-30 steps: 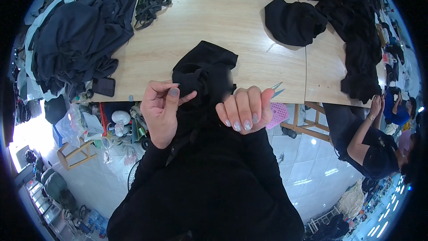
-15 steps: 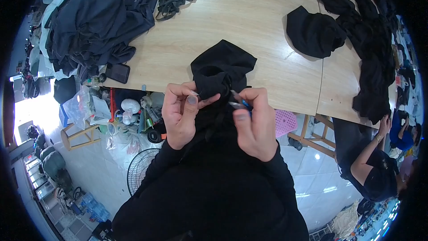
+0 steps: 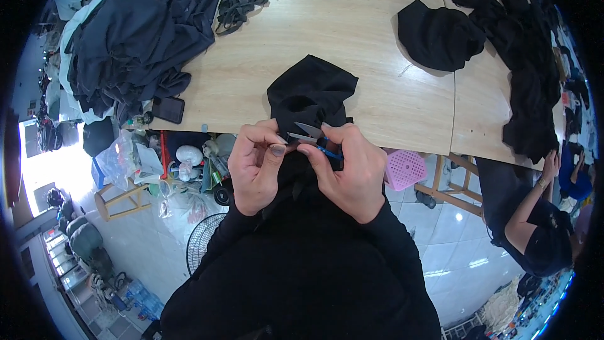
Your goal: Trimming loose threads from black garments using thread clippers.
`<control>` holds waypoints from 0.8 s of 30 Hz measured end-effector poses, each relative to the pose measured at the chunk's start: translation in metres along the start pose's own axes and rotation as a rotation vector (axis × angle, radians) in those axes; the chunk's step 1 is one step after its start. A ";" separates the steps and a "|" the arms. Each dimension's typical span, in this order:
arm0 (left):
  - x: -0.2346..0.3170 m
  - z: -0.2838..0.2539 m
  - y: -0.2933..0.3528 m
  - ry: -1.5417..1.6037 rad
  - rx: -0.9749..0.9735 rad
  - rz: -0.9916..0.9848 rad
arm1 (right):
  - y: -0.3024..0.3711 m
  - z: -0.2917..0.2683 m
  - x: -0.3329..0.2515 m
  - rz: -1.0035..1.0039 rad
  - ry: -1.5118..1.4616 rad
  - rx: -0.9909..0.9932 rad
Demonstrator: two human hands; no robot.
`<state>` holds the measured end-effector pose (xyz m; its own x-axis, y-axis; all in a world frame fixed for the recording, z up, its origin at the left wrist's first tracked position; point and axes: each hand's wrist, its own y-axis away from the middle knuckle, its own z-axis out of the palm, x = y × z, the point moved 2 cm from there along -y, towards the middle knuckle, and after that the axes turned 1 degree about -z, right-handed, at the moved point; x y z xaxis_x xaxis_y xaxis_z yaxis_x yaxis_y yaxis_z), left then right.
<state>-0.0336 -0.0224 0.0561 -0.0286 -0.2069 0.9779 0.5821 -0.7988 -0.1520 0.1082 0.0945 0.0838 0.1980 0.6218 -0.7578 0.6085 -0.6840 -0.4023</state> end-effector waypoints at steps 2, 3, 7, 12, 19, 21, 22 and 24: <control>-0.001 0.002 0.000 0.017 -0.017 -0.001 | 0.000 0.000 0.003 0.002 -0.023 0.008; -0.001 0.003 -0.001 0.035 -0.026 -0.001 | 0.000 -0.001 0.004 0.004 -0.022 0.013; 0.001 0.009 -0.002 0.112 -0.011 -0.035 | 0.002 0.001 0.007 -0.109 0.059 0.089; -0.001 0.009 -0.002 0.113 -0.004 -0.056 | 0.002 0.004 0.010 -0.258 0.142 0.091; -0.007 0.008 -0.003 0.328 0.049 -0.128 | 0.002 -0.002 0.007 -0.117 0.077 0.119; -0.010 0.005 -0.001 0.362 0.052 -0.178 | 0.004 0.000 0.005 -0.125 0.050 0.065; -0.010 0.005 -0.001 0.362 0.050 -0.178 | 0.004 0.002 0.006 -0.124 0.050 0.066; -0.009 0.007 -0.003 0.414 0.025 -0.167 | 0.003 0.006 0.007 -0.171 0.044 0.075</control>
<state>-0.0296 -0.0147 0.0483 -0.4437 -0.2885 0.8484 0.5610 -0.8277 0.0120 0.1068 0.0950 0.0743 0.1311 0.7463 -0.6526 0.5771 -0.5927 -0.5618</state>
